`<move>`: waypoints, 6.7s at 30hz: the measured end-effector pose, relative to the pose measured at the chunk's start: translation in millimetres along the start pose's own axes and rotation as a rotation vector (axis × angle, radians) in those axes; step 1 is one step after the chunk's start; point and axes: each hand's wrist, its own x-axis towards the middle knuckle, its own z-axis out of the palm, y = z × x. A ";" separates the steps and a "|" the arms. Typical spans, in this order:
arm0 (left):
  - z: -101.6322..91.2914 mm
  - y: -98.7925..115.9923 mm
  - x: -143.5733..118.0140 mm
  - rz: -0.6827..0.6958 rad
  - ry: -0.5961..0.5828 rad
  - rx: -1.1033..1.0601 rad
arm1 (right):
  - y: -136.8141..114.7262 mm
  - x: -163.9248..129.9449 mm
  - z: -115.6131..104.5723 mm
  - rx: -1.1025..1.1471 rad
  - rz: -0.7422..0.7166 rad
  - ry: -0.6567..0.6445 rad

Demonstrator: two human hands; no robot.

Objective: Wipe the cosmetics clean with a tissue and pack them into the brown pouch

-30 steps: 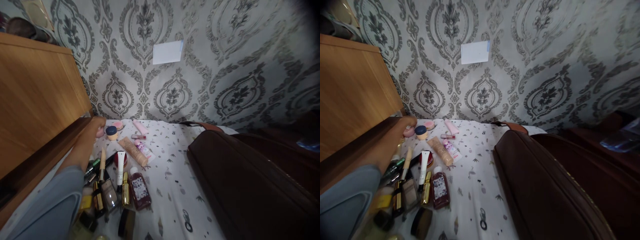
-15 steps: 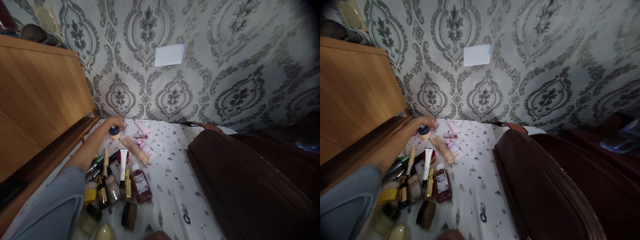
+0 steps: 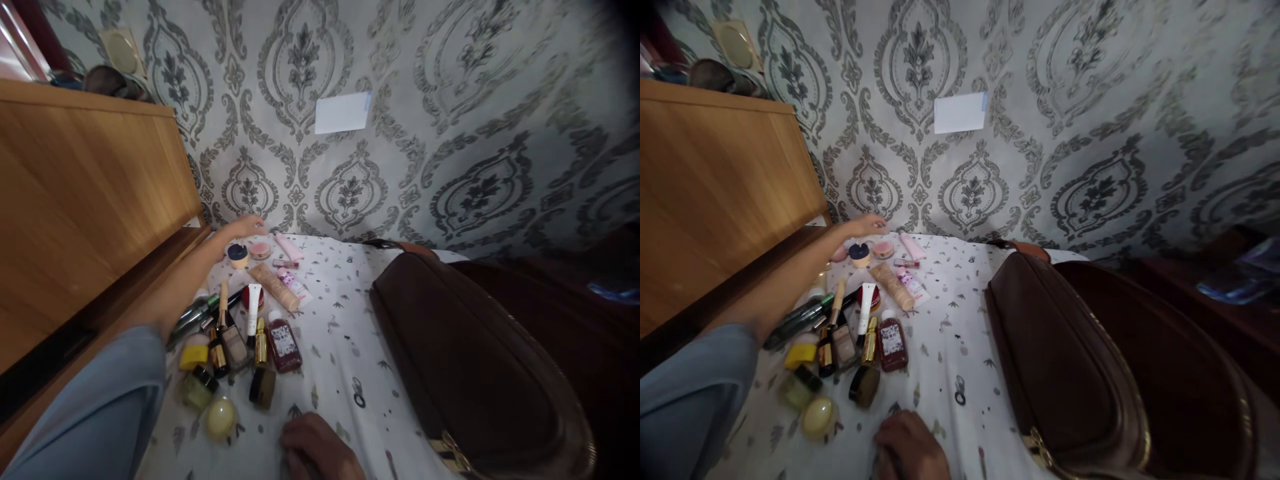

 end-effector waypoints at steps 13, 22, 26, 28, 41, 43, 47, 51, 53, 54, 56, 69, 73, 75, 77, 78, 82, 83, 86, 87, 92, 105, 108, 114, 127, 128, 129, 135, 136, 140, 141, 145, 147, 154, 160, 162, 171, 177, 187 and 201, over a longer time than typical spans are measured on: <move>0.4 17.5 -32.1 -0.196 0.438 -0.017 | -39.6 5.9 -12.3 -0.025 0.016 -0.047; 76.0 50.0 -22.8 -0.223 -0.005 0.208 | -38.9 4.8 -9.1 -0.020 -0.027 0.018; 67.9 55.0 -26.5 -0.224 -0.039 0.210 | -39.6 2.9 -7.9 -0.013 -0.015 0.022; 58.1 62.4 -29.9 -0.198 -0.010 0.180 | -40.6 2.2 -7.8 -0.007 0.005 0.016; 8.0 195.7 -228.8 0.526 0.115 -0.315 | -51.7 25.8 -29.7 1.202 0.425 0.309; 23.6 213.2 -267.0 0.522 0.142 -0.298 | -57.2 28.3 -33.5 1.301 0.413 0.274; 57.0 227.2 -303.8 0.419 0.228 -0.296 | -63.8 25.8 -37.5 1.358 0.483 0.211; 74.5 220.2 -303.3 0.384 0.279 -0.423 | -62.2 17.4 -40.9 1.424 0.548 0.182; 76.7 215.9 -299.4 0.296 0.365 -0.527 | -58.7 13.5 -43.2 1.434 0.563 0.166; 77.1 215.0 -298.2 0.234 0.424 -0.567 | -56.7 12.0 -44.2 1.435 0.568 0.170; 77.9 217.5 -298.9 0.162 0.542 -0.595 | -52.5 10.4 -45.2 1.435 0.575 0.190; 96.2 237.9 -297.9 0.351 0.349 -0.570 | -43.5 9.9 -33.8 1.231 0.361 0.192; 94.2 218.4 -288.5 0.050 0.281 -0.889 | -51.0 6.8 -34.9 1.186 0.315 0.064; 99.0 210.9 -286.1 -0.012 0.295 -0.978 | -53.2 6.5 -35.9 1.223 0.323 0.052; 106.4 207.5 -285.5 -0.015 0.345 -1.023 | -52.9 6.9 -37.7 1.292 0.333 0.064; 110.2 207.4 -285.8 0.000 0.368 -1.035 | -52.0 7.2 -38.8 1.331 0.340 0.069; 120.4 212.7 -290.7 0.091 0.380 -1.011 | -46.8 7.9 -45.4 1.447 0.373 0.072; 121.3 214.1 -292.5 0.111 0.361 -0.989 | -45.5 8.0 -47.3 1.462 0.372 0.081; 122.1 216.1 -298.1 0.156 0.311 -0.912 | -41.2 8.4 -52.3 1.455 0.339 0.140; 122.5 216.1 -299.7 0.174 0.297 -0.888 | -39.7 8.6 -53.4 1.440 0.332 0.162; 126.7 214.9 -303.0 0.190 0.261 -0.776 | -34.6 8.5 -54.3 1.441 0.336 0.261; 118.1 211.8 -302.1 0.222 0.335 -0.660 | -47.7 9.8 -51.2 1.240 0.287 0.300; 117.6 212.5 -303.3 0.309 0.356 -0.606 | -47.5 9.6 -48.7 1.141 0.263 0.337; 121.7 213.7 -307.4 0.469 0.456 -0.462 | -45.8 11.4 -45.8 1.041 0.270 0.414; 112.3 217.4 -307.5 0.348 0.383 -0.499 | -38.5 11.2 -44.2 0.734 0.229 0.355; 111.5 216.4 -305.7 0.321 0.376 -0.534 | -39.3 10.6 -44.2 0.719 0.221 0.342; 110.4 215.1 -303.9 0.296 0.369 -0.580 | -40.9 9.7 -44.4 0.714 0.211 0.329; 105.1 209.2 -299.2 0.137 0.176 -0.989 | -55.5 2.9 -49.3 0.859 0.166 0.249; 106.0 209.1 -299.2 0.108 0.132 -1.038 | -57.2 2.4 -50.5 0.895 0.173 0.247; 116.1 213.6 -299.2 0.041 0.025 -1.227 | -58.7 3.8 -55.9 0.976 0.188 0.330; 119.4 215.6 -299.2 0.028 -0.023 -1.290 | -58.0 4.6 -57.1 0.957 0.176 0.364; 128.9 222.6 -298.6 -0.015 -0.208 -1.516 | -53.9 7.0 -60.0 0.792 0.078 0.458; 129.5 223.9 -298.1 -0.017 -0.207 -1.584 | -52.8 6.9 -59.6 0.709 0.030 0.480; 121.5 221.7 -298.8 -0.056 -0.105 -1.630 | -55.1 3.3 -59.1 0.419 -0.066 0.516; 121.9 216.5 -299.4 -0.002 -0.133 -1.521 | -51.1 2.9 -69.5 0.392 -0.042 0.446; 122.6 215.5 -298.1 0.034 -0.156 -1.521 | -47.5 3.6 -71.2 0.398 -0.012 0.439; 118.6 218.1 -298.6 0.031 -0.080 -1.395 | -44.5 3.7 -67.9 0.478 0.038 0.457; 113.0 211.4 -301.6 0.071 0.353 -0.852 | -45.9 0.5 -63.9 0.231 0.014 0.439; 119.1 224.8 -313.7 0.540 0.496 -0.311 | -39.3 0.7 -56.7 0.002 0.093 0.465; 124.1 211.9 -300.8 0.216 0.298 -0.890 | -41.6 6.1 -55.9 0.843 0.170 0.552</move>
